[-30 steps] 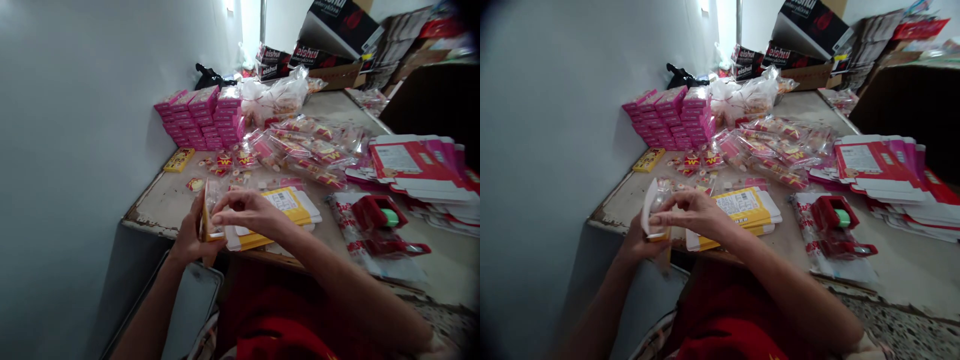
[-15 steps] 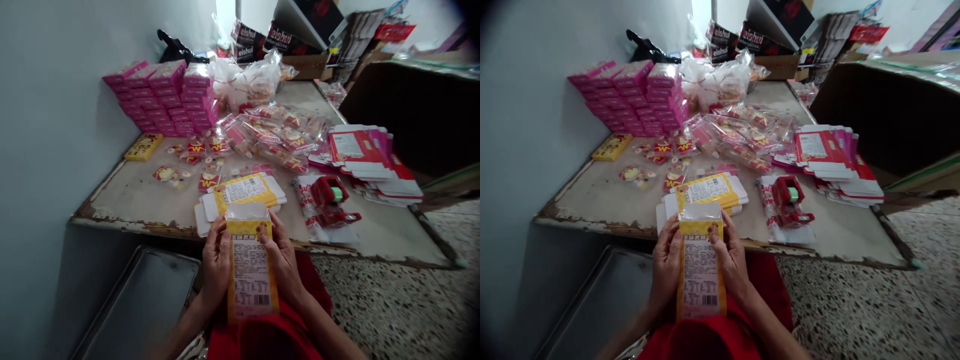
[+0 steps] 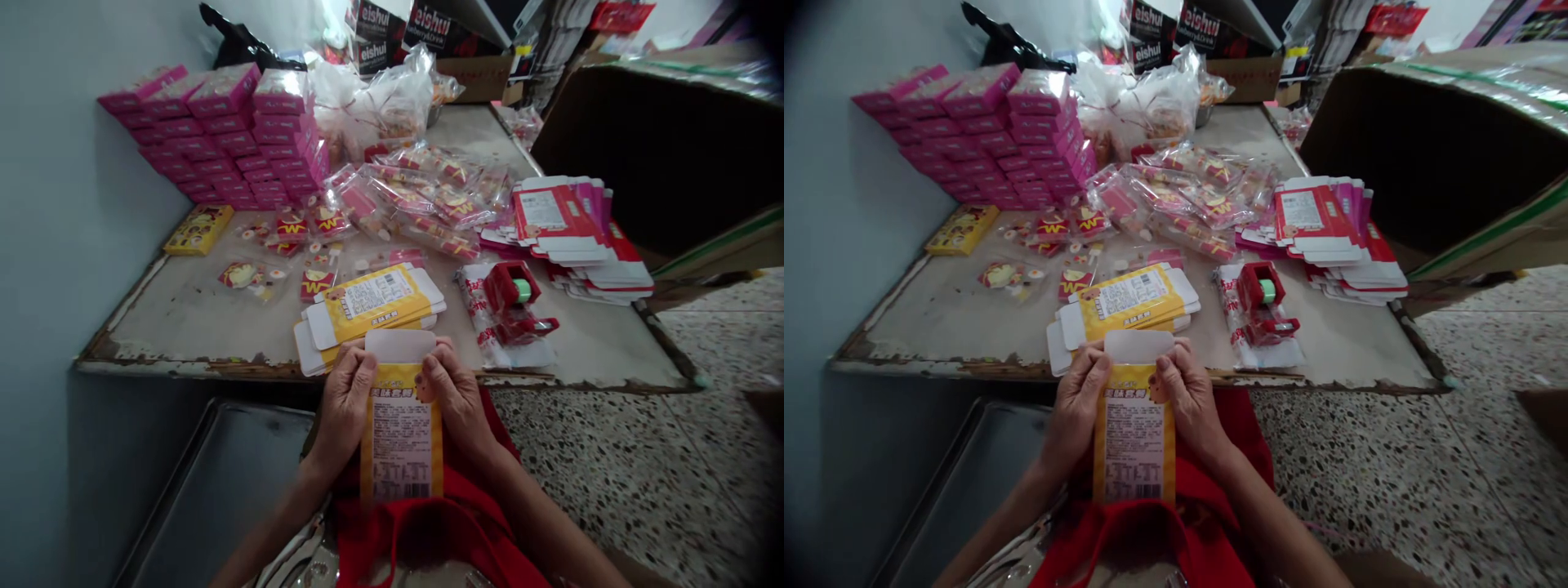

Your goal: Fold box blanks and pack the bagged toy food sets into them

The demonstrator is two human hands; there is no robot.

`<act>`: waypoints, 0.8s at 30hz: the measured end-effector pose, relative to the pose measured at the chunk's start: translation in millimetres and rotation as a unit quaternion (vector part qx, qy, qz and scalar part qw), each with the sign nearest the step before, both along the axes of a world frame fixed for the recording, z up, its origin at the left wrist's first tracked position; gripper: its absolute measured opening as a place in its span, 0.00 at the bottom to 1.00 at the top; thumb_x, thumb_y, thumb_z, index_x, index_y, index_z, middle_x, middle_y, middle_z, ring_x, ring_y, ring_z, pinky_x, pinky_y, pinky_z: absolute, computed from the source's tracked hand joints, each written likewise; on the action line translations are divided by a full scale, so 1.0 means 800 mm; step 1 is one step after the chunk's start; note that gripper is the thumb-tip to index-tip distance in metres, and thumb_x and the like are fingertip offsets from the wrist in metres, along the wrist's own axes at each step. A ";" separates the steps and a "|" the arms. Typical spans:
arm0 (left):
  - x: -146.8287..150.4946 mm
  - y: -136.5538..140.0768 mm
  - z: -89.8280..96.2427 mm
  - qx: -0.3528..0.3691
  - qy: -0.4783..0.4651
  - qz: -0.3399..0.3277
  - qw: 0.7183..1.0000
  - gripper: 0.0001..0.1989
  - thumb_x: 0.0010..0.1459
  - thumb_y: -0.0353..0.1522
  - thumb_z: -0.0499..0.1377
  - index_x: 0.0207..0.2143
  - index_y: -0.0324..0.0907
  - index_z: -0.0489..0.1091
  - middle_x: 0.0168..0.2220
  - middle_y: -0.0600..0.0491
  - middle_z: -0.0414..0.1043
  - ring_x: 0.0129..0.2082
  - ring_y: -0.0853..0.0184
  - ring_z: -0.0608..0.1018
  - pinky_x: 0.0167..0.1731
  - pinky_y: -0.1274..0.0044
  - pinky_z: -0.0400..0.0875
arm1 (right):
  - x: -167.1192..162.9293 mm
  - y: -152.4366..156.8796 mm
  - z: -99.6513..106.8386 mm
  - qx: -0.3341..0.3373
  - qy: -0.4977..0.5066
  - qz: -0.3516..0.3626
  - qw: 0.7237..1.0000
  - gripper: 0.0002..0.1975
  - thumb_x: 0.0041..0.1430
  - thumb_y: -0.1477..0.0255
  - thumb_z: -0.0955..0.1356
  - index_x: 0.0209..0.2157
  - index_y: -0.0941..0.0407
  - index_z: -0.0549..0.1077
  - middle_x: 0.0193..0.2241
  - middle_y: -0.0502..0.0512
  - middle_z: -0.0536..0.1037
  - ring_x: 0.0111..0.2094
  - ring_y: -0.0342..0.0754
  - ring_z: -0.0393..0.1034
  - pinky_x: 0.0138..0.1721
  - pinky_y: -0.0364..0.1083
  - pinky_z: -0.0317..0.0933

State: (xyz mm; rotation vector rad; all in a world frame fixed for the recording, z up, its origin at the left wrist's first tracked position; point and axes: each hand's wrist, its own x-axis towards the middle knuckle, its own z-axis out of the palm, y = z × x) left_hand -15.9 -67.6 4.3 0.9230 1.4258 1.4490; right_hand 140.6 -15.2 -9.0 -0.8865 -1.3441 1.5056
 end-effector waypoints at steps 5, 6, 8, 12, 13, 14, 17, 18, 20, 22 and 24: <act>-0.010 0.011 0.009 0.024 -0.147 0.014 0.989 0.14 0.59 0.34 0.68 0.47 0.49 0.72 0.35 0.59 0.74 0.35 0.70 0.77 0.39 0.78 0.73 | 0.015 0.015 0.008 -0.004 0.038 0.028 0.999 0.14 0.69 0.70 0.69 0.52 0.42 0.65 0.36 0.44 0.75 0.33 0.43 0.72 0.37 0.42 0.68; -0.013 0.013 0.010 0.021 -0.146 0.013 0.989 0.15 0.58 0.33 0.69 0.47 0.49 0.74 0.36 0.58 0.75 0.36 0.69 0.78 0.40 0.78 0.74 | 0.018 0.019 0.010 0.006 0.018 0.042 0.999 0.16 0.70 0.70 0.69 0.55 0.41 0.66 0.39 0.45 0.77 0.36 0.44 0.74 0.40 0.44 0.69; -0.022 0.015 0.012 0.008 -0.092 -0.004 0.996 0.10 0.57 0.33 0.69 0.43 0.45 0.79 0.36 0.55 0.78 0.38 0.68 0.80 0.41 0.78 0.74 | 0.025 0.026 0.015 0.053 -0.046 0.071 0.995 0.13 0.70 0.70 0.67 0.54 0.45 0.74 0.42 0.50 0.78 0.42 0.47 0.75 0.45 0.45 0.69; -0.042 0.013 0.021 0.037 0.014 -0.053 0.998 0.05 0.55 0.32 0.71 0.35 0.42 0.83 0.40 0.49 0.82 0.42 0.63 0.82 0.46 0.74 0.76 | 0.033 0.032 0.029 0.118 -0.096 0.092 0.984 0.11 0.69 0.69 0.69 0.48 0.48 0.82 0.47 0.55 0.81 0.51 0.52 0.75 0.51 0.48 0.68; -0.045 0.012 0.024 0.041 0.010 -0.064 0.997 0.05 0.54 0.32 0.72 0.34 0.42 0.83 0.41 0.49 0.82 0.43 0.61 0.82 0.46 0.73 0.76 | 0.032 0.031 0.032 0.110 -0.093 0.093 0.985 0.10 0.68 0.68 0.70 0.48 0.48 0.83 0.47 0.55 0.82 0.51 0.52 0.75 0.51 0.48 0.69; -0.048 0.012 0.028 0.035 0.001 -0.069 0.997 0.05 0.54 0.33 0.72 0.31 0.41 0.82 0.41 0.48 0.82 0.43 0.61 0.82 0.46 0.73 0.76 | 0.030 0.030 0.035 0.094 -0.092 0.089 0.987 0.09 0.66 0.67 0.71 0.45 0.49 0.84 0.45 0.55 0.84 0.49 0.52 0.77 0.49 0.48 0.70; -0.050 0.019 0.040 -0.038 -0.018 -0.070 0.997 0.08 0.54 0.36 0.72 0.29 0.40 0.81 0.39 0.48 0.83 0.39 0.63 0.83 0.40 0.76 0.77 | 0.019 0.028 0.042 0.003 -0.083 0.055 0.995 0.08 0.63 0.64 0.74 0.39 0.52 0.85 0.35 0.54 0.85 0.37 0.50 0.79 0.38 0.46 0.71; -0.050 0.023 0.044 -0.064 -0.018 -0.070 0.995 0.10 0.53 0.37 0.73 0.30 0.39 0.81 0.38 0.48 0.83 0.37 0.63 0.83 0.38 0.77 0.77 | 0.016 0.029 0.045 -0.029 -0.076 0.040 0.996 0.08 0.62 0.63 0.75 0.38 0.52 0.84 0.32 0.53 0.84 0.33 0.49 0.78 0.35 0.45 0.71; -0.049 0.031 0.050 -0.095 -0.012 -0.068 0.993 0.12 0.50 0.38 0.74 0.32 0.39 0.81 0.34 0.49 0.83 0.33 0.64 0.82 0.33 0.77 0.77 | 0.010 0.033 0.049 -0.076 -0.065 0.024 0.995 0.10 0.58 0.62 0.76 0.36 0.53 0.84 0.30 0.52 0.84 0.29 0.48 0.77 0.31 0.45 0.70; -0.047 0.038 0.053 -0.101 0.006 -0.062 0.993 0.14 0.50 0.40 0.74 0.32 0.38 0.81 0.31 0.49 0.83 0.30 0.64 0.82 0.31 0.77 0.76 | 0.008 0.038 0.054 -0.100 -0.060 0.024 0.993 0.11 0.56 0.61 0.77 0.33 0.53 0.83 0.29 0.53 0.84 0.28 0.48 0.77 0.30 0.45 0.70; -0.046 0.042 0.054 -0.098 0.024 -0.054 0.993 0.14 0.50 0.41 0.74 0.30 0.38 0.81 0.30 0.49 0.83 0.29 0.64 0.81 0.29 0.77 0.76 | 0.009 0.044 0.058 -0.116 -0.061 0.037 0.991 0.11 0.54 0.60 0.78 0.31 0.54 0.84 0.29 0.53 0.84 0.28 0.48 0.77 0.31 0.45 0.71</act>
